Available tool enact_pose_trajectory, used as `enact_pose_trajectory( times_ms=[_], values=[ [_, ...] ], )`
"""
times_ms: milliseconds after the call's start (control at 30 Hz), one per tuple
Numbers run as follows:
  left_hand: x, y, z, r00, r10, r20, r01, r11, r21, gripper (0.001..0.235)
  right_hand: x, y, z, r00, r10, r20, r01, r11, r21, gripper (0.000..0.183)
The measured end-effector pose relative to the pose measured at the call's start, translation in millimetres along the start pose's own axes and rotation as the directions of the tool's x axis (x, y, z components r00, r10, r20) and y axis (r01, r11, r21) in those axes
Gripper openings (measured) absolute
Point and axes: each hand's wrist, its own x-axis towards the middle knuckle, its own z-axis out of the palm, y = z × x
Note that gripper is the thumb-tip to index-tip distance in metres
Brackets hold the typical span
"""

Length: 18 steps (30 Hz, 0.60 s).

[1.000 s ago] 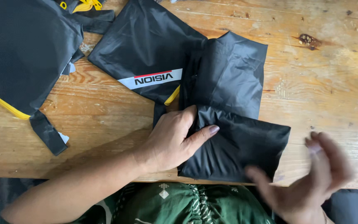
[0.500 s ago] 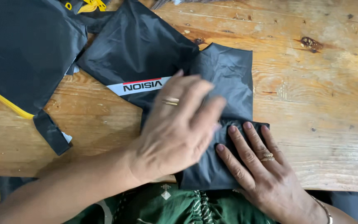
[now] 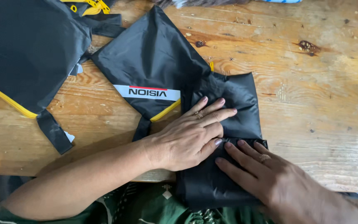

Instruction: The person folds a black fabric bag on a wooden table, rolling it tightly and then folding it into a compact square. They then place the folded bag into a black pouch with yellow trim and secure it with a yellow strap.

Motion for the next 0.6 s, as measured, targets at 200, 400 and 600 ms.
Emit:
enact_pose_trajectory(
  times_ms=[200,400,600],
  values=[
    [8,-14,-2,0.996,-0.025,0.083,0.016,0.995,0.101,0.029,49,45,-50,0.93,0.044,0.364,-0.261,0.777,0.573,0.112],
    [21,-10,-42,0.964,-0.149,-0.219,0.063,0.932,-0.358,0.008,94,104,-60,0.748,0.048,0.662,-0.486,0.718,0.497,0.068],
    [16,43,-55,0.964,-0.231,0.133,0.258,0.935,-0.244,0.116,105,126,-55,0.588,0.126,0.799,-0.685,0.602,0.41,0.059]
  ],
)
